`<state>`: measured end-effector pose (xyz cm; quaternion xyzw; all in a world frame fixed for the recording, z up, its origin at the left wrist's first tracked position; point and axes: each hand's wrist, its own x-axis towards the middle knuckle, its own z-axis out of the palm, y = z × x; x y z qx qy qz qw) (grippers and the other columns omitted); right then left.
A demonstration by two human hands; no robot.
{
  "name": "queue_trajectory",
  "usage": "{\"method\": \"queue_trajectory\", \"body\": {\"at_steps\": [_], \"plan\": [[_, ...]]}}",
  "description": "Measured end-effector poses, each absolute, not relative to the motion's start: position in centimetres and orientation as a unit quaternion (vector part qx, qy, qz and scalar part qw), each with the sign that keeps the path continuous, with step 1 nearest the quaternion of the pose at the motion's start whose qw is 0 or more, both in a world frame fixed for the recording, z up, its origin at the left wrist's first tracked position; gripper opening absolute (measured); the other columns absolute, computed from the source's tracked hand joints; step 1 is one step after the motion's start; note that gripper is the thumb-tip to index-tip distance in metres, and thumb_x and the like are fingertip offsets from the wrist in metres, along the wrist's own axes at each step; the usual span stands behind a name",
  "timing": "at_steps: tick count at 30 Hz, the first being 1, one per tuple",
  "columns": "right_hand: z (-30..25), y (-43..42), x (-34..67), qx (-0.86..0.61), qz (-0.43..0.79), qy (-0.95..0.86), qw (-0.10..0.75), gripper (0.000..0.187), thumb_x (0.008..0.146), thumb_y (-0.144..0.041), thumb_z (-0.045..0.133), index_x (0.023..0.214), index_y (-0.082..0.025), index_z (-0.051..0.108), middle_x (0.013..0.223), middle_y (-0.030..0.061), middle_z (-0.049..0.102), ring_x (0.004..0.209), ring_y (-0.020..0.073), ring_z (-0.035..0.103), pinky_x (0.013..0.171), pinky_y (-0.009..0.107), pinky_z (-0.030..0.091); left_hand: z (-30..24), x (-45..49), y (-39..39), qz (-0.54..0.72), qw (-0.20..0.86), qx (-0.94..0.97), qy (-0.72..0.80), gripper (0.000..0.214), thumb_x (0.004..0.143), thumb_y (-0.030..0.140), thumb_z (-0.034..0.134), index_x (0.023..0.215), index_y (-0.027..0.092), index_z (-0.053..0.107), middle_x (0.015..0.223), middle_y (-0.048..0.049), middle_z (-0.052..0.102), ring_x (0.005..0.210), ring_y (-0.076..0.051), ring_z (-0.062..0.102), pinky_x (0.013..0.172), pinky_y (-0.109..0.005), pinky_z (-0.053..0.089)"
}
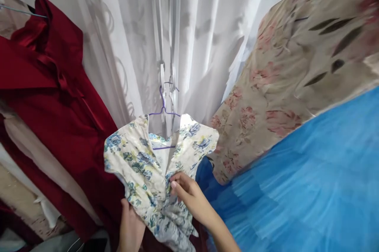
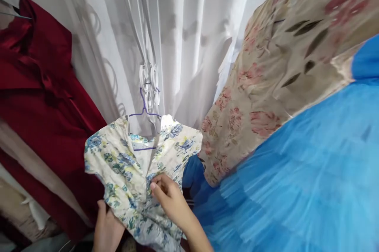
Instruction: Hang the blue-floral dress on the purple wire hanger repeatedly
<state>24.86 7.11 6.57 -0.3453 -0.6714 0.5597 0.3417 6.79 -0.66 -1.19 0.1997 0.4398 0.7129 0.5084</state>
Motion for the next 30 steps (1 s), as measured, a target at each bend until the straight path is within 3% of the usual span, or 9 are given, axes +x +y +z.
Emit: {"method": "queue_trajectory", "body": {"at_steps": [4,10,13,16,19,23,30], "plan": [[7.2,8.5,21.9,-0.377,0.450,-0.734,0.341,0.022,0.095,-0.042,0.055,0.089,-0.021,0.055,0.068,-0.0009,0.060,0.063,0.0156,0.054,0.061,0.026,0.038,-0.8,6.7,-1.0,0.662,0.464,0.243,0.536,0.072,0.067,0.042,0.084,0.131,0.023,0.059,0.130,-0.0089,0.064,0.130,-0.033,0.052,0.112,-0.045,0.040],[7.4,9.4,21.6,-0.357,0.528,-0.687,0.348,0.028,0.095,-0.039,0.055,0.076,-0.019,0.053,0.061,-0.0004,0.061,0.054,0.0132,0.050,0.055,0.025,0.036,-0.5,4.7,1.1,0.674,0.349,0.238,0.606,0.060,0.071,0.041,0.080,0.123,0.019,0.059,0.124,-0.0122,0.064,0.121,-0.032,0.058,0.108,-0.047,0.043],[6.6,9.1,21.2,-0.352,0.599,-0.616,0.372,0.027,0.090,-0.039,0.062,0.073,-0.019,0.054,0.059,0.0001,0.063,0.047,0.0105,0.043,0.049,0.023,0.030,-0.9,3.1,1.7,0.724,0.180,0.246,0.618,0.058,0.072,0.038,0.079,0.121,0.019,0.055,0.123,-0.0118,0.061,0.115,-0.030,0.059,0.102,-0.048,0.046],[5.5,8.0,19.8,-0.343,0.678,-0.498,0.417,0.025,0.087,-0.039,0.062,0.074,-0.018,0.055,0.055,-0.0013,0.062,0.040,0.0081,0.038,0.043,0.022,0.023,-1.0,3.3,2.2,0.713,0.001,0.388,0.584,0.046,0.073,0.026,0.077,0.114,0.020,0.057,0.118,-0.0097,0.059,0.115,-0.026,0.057,0.101,-0.042,0.046],[4.8,6.9,18.3,-0.341,0.718,-0.413,0.445,0.021,0.084,-0.034,0.061,0.074,-0.016,0.059,0.050,-0.0022,0.059,0.036,0.0060,0.033,0.040,0.021,0.016,-0.2,5.0,3.4,0.611,0.078,0.560,0.554,0.032,0.081,0.022,0.067,0.112,0.020,0.061,0.110,-0.0107,0.064,0.105,-0.025,0.063,0.091,-0.037,0.052],[6.5,7.1,18.0,-0.361,0.705,-0.423,0.440,0.017,0.077,-0.029,0.063,0.069,-0.014,0.063,0.042,-0.0023,0.057,0.031,0.0049,0.029,0.037,0.020,0.015,1.5,6.5,5.7,0.571,0.194,0.606,0.519,0.018,0.090,0.026,0.055,0.101,0.017,0.064,0.094,-0.0085,0.068,0.090,-0.024,0.067,0.079,-0.033,0.054],[16.1,12.6,18.6,-0.319,0.643,-0.454,0.528,0.016,0.072,-0.027,0.069,0.065,-0.013,0.066,0.039,-0.0036,0.053,0.030,0.0038,0.024,0.035,0.022,0.011,1.9,5.6,6.0,0.458,0.219,0.703,0.498,0.019,0.092,0.020,0.047,0.074,0.019,0.053,0.077,-0.0040,0.059,0.076,-0.018,0.058,0.073,-0.027,0.046]]}}
